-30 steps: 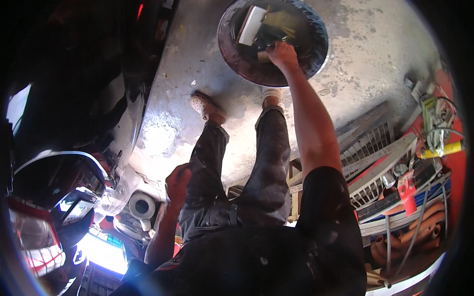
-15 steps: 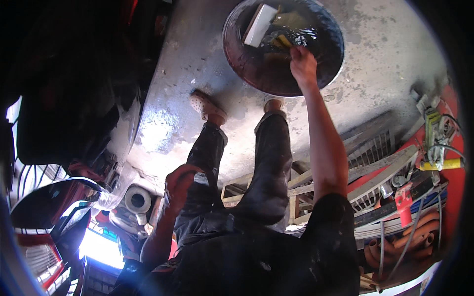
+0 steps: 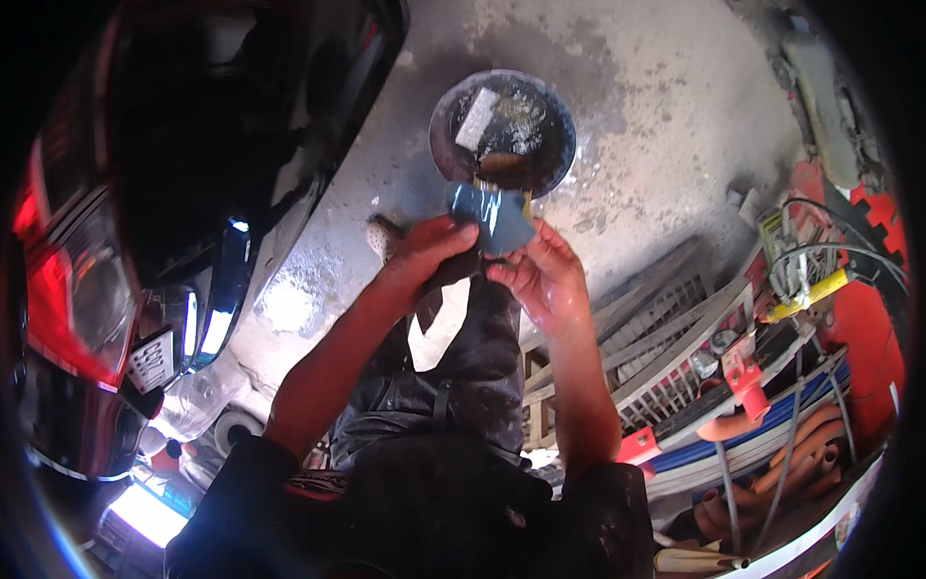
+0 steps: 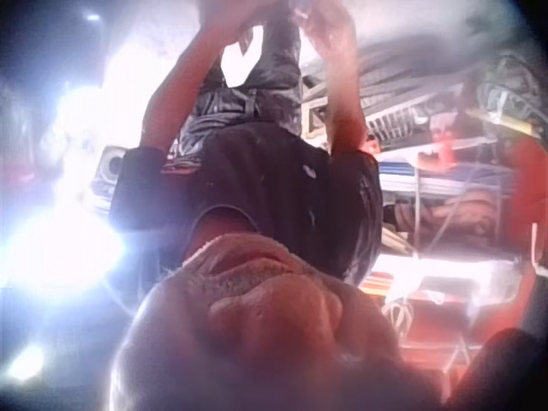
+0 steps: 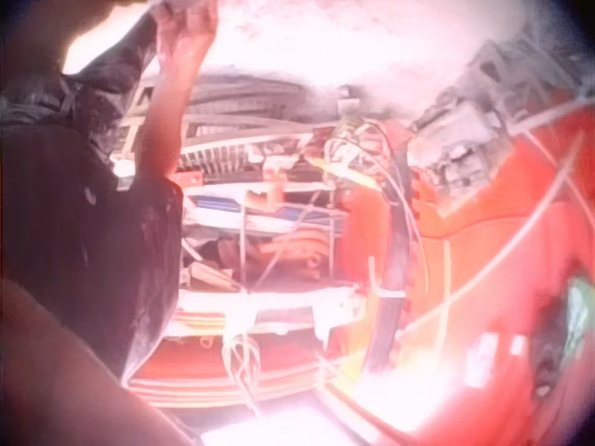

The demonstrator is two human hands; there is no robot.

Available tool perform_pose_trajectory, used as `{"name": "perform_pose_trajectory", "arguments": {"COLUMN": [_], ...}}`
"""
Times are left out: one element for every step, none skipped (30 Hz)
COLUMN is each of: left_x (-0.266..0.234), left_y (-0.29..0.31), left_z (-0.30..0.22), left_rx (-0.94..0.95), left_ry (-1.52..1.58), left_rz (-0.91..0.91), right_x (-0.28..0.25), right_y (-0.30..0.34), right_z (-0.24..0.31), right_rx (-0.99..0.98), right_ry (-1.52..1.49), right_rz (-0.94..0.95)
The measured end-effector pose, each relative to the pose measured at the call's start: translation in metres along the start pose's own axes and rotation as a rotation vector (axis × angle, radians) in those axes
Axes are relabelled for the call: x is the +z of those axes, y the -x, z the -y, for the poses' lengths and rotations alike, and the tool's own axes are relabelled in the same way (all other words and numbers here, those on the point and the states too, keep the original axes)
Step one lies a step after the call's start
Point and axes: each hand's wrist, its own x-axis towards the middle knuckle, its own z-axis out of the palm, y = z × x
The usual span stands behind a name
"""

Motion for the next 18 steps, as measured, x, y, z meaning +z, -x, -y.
{"name": "perform_pose_trajectory", "arguments": {"left_x": [0.008, 0.016, 0.016, 0.017, 0.018, 0.029, 0.025, 0.029, 0.03, 0.039, 0.044, 0.05, 0.054, 0.053, 0.05, 0.046, 0.039, 0.028], "left_y": [0.013, 0.024, 0.032, 0.041, 0.051, 0.078, 0.087, 0.102, 0.118, 0.139, 0.16, 0.179, 0.196, 0.211, 0.233, 0.257, 0.27, 0.288], "left_z": [0.0, -0.002, 0.005, 0.004, 0.006, -0.007, 0.003, 0.003, 0.007, 0.009, 0.007, -0.001, -0.01, -0.015, -0.011, -0.004, 0.006, 0.013], "left_rx": [0.053, 0.114, 0.224, 0.342, 0.464, 0.573, 0.735, 0.946, 0.994, 1.032, 1.103, 1.254, 1.409, 1.332, 1.235, 1.237, 1.273, 1.294], "left_ry": [-0.027, -0.057, -0.101, -0.144, -0.177, -0.458, -0.702, -0.985, -1.089, -1.202, -1.296, -1.304, -1.323, -1.411, -1.474, -1.456, -1.46, -1.433], "left_rz": [-0.049, -0.097, -0.138, -0.187, -0.244, -0.336, -0.365, -0.411, -0.393, -0.419, -0.393, -0.414, -0.395, -0.398, -0.446, -0.495, -0.607, -0.683], "right_x": [0.007, 0.015, 0.023, 0.032, 0.045, 0.069, 0.1, 0.131, 0.159, 0.187, 0.206, 0.211, 0.215, 0.226, 0.245, 0.256, 0.274, 0.291], "right_y": [0.009, 0.016, 0.022, 0.022, 0.027, 0.038, 0.046, 0.05, 0.058, 0.071, 0.076, 0.077, 0.077, 0.077, 0.086, 0.087, 0.093, 0.098], "right_z": [0.004, 0.01, 0.017, 0.029, 0.038, 0.043, 0.044, 0.047, 0.047, 0.043, 0.038, 0.041, 0.042, 0.039, 0.024, 0.012, 0.001, -0.013], "right_rx": [-0.016, -0.031, -0.042, -0.011, -0.101, -0.195, -0.306, -0.306, -0.349, -0.356, -0.313, -0.178, -0.131, -0.023, -0.067, 0.01, 0.118, 0.168], "right_ry": [0.052, 0.108, 0.171, 0.195, 0.563, 0.93, 1.28, 1.535, 1.765, 1.978, 2.039, 2.124, 2.104, 1.947, 1.92, 1.941, 2.038, 2.067], "right_rz": [-0.042, -0.081, -0.119, -0.096, -0.079, -0.033, 0.054, 0.22, 0.429, 0.532, 0.636, 0.683, 0.736, 0.699, 0.725, 0.758, 0.798, 0.897]}}
